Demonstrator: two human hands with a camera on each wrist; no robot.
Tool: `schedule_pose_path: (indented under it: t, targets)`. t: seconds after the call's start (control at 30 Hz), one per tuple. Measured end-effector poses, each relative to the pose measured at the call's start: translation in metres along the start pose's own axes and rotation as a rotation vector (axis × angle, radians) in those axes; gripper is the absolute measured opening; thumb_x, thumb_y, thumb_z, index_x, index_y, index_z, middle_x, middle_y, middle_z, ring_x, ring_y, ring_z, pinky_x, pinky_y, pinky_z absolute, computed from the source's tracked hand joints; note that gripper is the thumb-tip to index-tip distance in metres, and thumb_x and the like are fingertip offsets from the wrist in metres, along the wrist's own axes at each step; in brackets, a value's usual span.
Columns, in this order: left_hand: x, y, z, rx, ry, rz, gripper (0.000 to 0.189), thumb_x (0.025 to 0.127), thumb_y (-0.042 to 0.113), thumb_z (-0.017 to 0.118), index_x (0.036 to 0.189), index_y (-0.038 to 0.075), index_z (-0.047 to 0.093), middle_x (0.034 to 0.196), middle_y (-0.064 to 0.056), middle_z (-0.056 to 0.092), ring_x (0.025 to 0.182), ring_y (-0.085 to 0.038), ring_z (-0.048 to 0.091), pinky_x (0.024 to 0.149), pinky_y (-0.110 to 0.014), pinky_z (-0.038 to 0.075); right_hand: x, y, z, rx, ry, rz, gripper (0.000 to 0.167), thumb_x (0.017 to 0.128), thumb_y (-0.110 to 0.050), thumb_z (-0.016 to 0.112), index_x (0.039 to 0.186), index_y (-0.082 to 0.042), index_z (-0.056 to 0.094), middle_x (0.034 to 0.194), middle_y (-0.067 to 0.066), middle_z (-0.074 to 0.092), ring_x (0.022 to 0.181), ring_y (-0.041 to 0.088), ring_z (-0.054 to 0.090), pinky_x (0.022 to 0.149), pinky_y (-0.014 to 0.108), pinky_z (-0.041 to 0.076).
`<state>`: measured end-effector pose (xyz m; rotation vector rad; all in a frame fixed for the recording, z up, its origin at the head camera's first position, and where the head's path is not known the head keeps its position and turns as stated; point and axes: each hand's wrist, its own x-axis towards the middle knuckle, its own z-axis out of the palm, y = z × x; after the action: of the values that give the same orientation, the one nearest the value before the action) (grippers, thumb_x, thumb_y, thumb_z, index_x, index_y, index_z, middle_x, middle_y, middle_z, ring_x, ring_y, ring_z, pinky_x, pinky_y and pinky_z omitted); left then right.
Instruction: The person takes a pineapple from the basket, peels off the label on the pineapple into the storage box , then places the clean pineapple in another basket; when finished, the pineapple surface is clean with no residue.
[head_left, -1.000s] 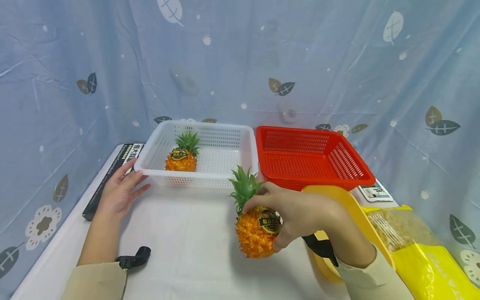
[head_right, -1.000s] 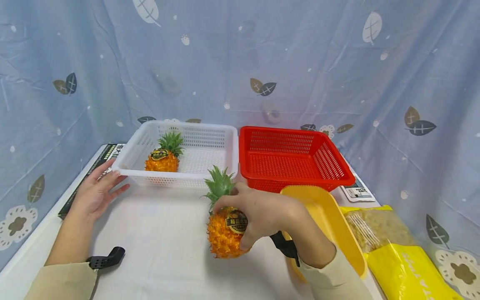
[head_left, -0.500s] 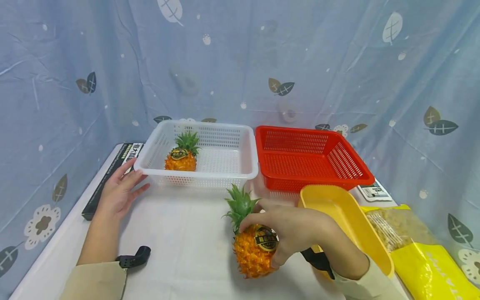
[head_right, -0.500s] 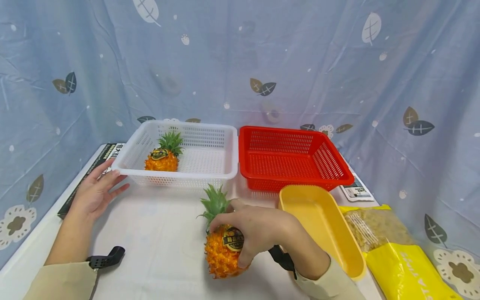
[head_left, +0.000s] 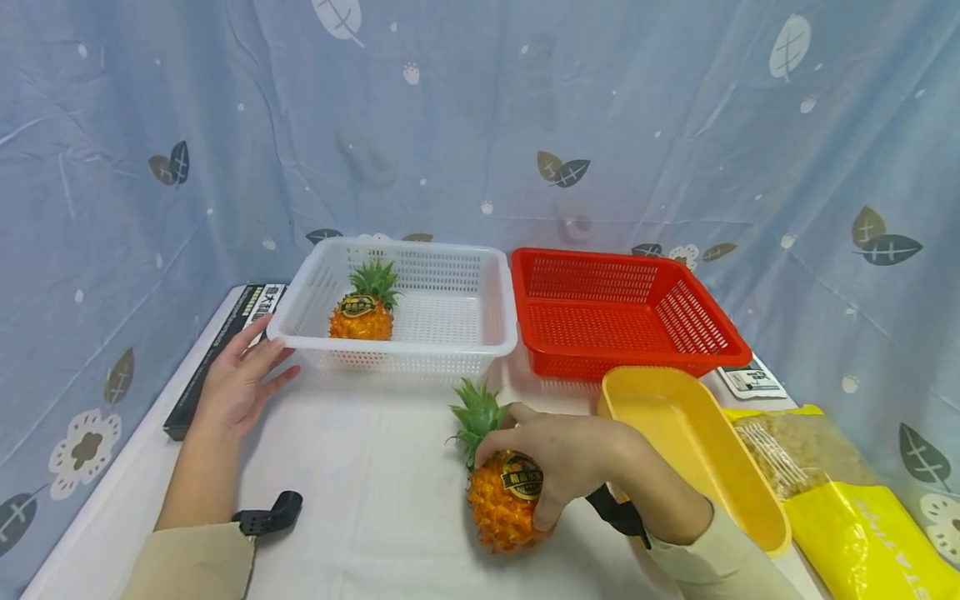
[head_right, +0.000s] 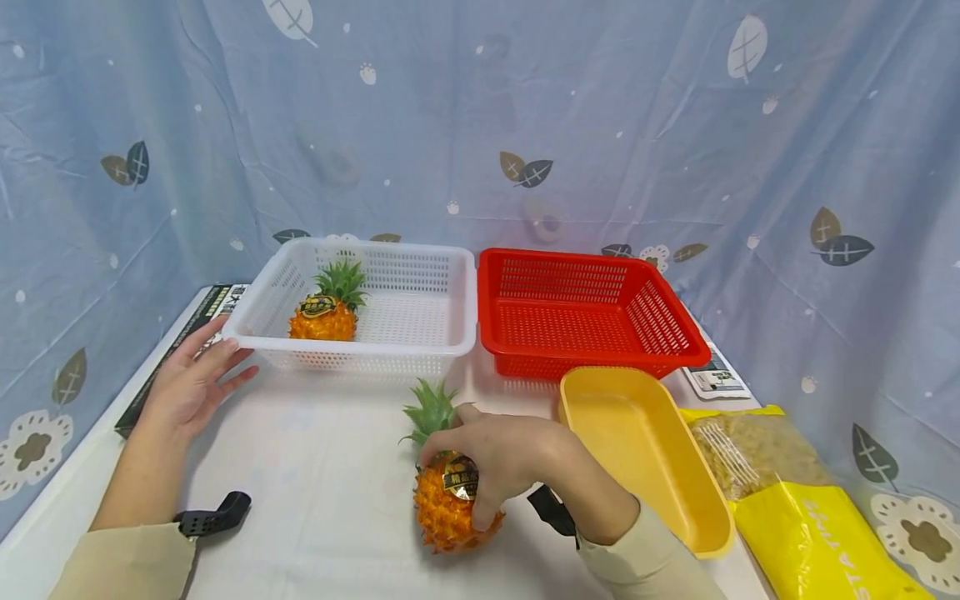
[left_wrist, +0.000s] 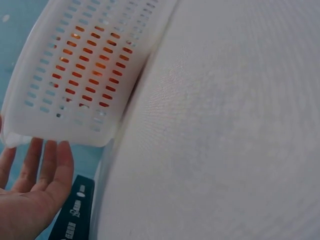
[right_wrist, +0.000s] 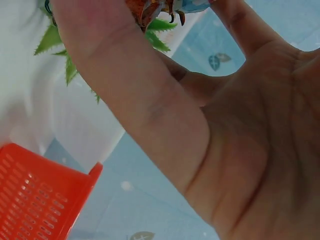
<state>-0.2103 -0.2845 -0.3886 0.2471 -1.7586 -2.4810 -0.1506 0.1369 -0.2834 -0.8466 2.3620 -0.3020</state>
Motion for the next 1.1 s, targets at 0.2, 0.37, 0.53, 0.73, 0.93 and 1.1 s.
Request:
schedule_pose_path:
  t: [0.2, 0.37, 0.53, 0.73, 0.93, 1.1]
  targets:
    - [-0.001, 0.001, 0.0, -0.009, 0.008, -0.015, 0.084, 0.091, 0.026, 0.081, 0.162, 0.029, 0.035, 0.142, 0.005, 0.053, 0.105, -0.002, 0.069, 0.078, -0.026, 0.064, 0.003, 0.005, -0.002, 0.02, -0.03, -0.087, 0.077, 0.07, -0.017, 0.095, 0.129, -0.051, 0.06, 0.135, -0.012, 0.046, 0.115, 0.006, 0.052, 0.096, 0.029, 0.052]
    - [-0.001, 0.0, -0.001, -0.006, 0.012, -0.016, 0.084, 0.091, 0.026, 0.081, 0.161, 0.03, 0.036, 0.139, 0.007, 0.055, 0.105, -0.003, 0.069, 0.078, -0.026, 0.063, 0.004, 0.012, -0.003, 0.05, -0.06, -0.158, 0.082, 0.073, -0.014, 0.093, 0.139, -0.046, 0.057, 0.143, -0.012, 0.045, 0.128, 0.006, 0.046, 0.106, 0.028, 0.049]
    - [-0.001, 0.0, 0.0, -0.005, 0.009, -0.016, 0.085, 0.09, 0.026, 0.081, 0.162, 0.029, 0.035, 0.141, 0.006, 0.054, 0.107, -0.003, 0.068, 0.078, -0.025, 0.063, 0.002, 0.014, -0.002, 0.054, -0.07, -0.188, 0.088, 0.076, -0.001, 0.087, 0.148, -0.038, 0.051, 0.153, -0.014, 0.042, 0.136, 0.006, 0.044, 0.112, 0.029, 0.047]
    - [0.0, 0.001, 0.001, 0.001, 0.007, -0.015, 0.085, 0.091, 0.027, 0.081, 0.162, 0.03, 0.035, 0.144, 0.004, 0.052, 0.107, -0.003, 0.068, 0.078, -0.025, 0.063, -0.002, 0.01, 0.0, 0.036, -0.058, -0.202, 0.093, 0.078, 0.004, 0.082, 0.153, -0.038, 0.046, 0.164, -0.012, 0.037, 0.148, 0.01, 0.039, 0.119, 0.035, 0.043]
    - [-0.001, 0.002, 0.001, 0.013, 0.006, -0.009, 0.085, 0.091, 0.027, 0.081, 0.162, 0.029, 0.035, 0.144, 0.002, 0.052, 0.104, -0.001, 0.069, 0.078, -0.024, 0.063, -0.004, 0.01, 0.006, 0.053, -0.027, -0.204, 0.096, 0.08, -0.008, 0.086, 0.158, -0.038, 0.038, 0.169, -0.007, 0.03, 0.153, 0.014, 0.032, 0.12, 0.039, 0.041]
    - [-0.002, 0.004, 0.002, 0.064, 0.019, 0.007, 0.081, 0.092, 0.027, 0.08, 0.161, 0.026, 0.037, 0.129, 0.011, 0.057, 0.103, -0.002, 0.068, 0.078, -0.022, 0.062, -0.008, 0.006, 0.015, 0.08, 0.083, -0.181, 0.097, 0.082, -0.024, 0.086, 0.161, -0.038, 0.031, 0.169, -0.003, 0.028, 0.149, 0.018, 0.039, 0.117, 0.042, 0.045]
